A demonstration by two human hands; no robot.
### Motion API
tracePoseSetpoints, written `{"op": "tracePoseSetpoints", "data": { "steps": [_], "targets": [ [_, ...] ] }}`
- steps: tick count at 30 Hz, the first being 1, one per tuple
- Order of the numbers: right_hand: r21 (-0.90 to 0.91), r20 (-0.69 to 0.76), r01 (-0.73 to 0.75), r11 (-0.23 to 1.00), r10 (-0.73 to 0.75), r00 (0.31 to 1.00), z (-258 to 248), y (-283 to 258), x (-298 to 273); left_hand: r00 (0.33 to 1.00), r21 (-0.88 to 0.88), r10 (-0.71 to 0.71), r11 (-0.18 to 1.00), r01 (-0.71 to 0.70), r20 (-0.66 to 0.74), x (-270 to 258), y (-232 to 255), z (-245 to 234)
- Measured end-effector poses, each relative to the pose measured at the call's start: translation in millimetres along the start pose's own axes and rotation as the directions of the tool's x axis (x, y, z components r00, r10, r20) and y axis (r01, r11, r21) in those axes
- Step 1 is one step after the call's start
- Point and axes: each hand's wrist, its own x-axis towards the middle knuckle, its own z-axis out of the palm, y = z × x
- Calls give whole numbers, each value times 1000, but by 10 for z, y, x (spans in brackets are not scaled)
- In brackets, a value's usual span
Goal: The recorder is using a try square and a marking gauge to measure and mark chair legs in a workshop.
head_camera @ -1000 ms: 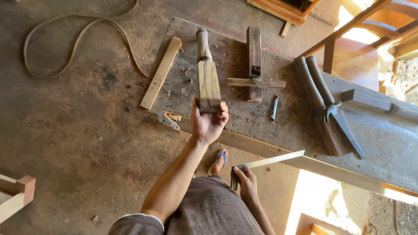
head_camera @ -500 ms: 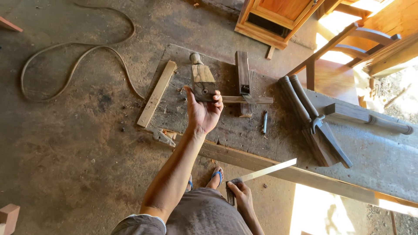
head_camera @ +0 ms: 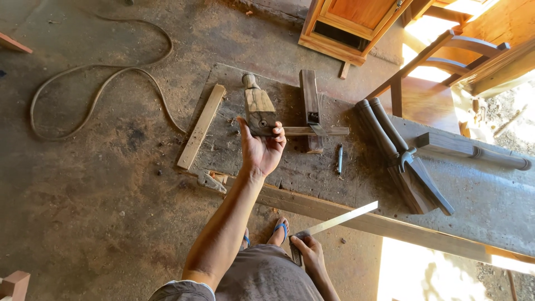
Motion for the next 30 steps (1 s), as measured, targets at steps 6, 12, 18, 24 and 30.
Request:
{"op": "tracePoseSetpoints", "data": {
  "steps": [6, 12, 18, 24, 30],
  "targets": [
    [-36, -19, -7, 999, 6, 1000, 43, -145, -78, 1000, 9, 2, 1000, -2, -8, 7, -8, -20],
    [-30, -15, -11, 999, 11, 1000, 15, -32, -6, 1000, 21, -7, 1000, 7, -8, 34, -18, -29],
    [41, 0, -6, 999, 6, 1000, 22, 37, 36, 999, 52, -6, 999, 4, 50, 52, -43, -185],
    [-34, 37, 15, 999, -14, 999, 135, -140, -46, 987, 90, -159, 983, 161, -26, -89, -114, -418],
    [-137, 49, 29, 990, -22, 999, 232, -557, -242, 992, 163, -129, 978, 128, -10, 232, -169, -330]
  ]
}}
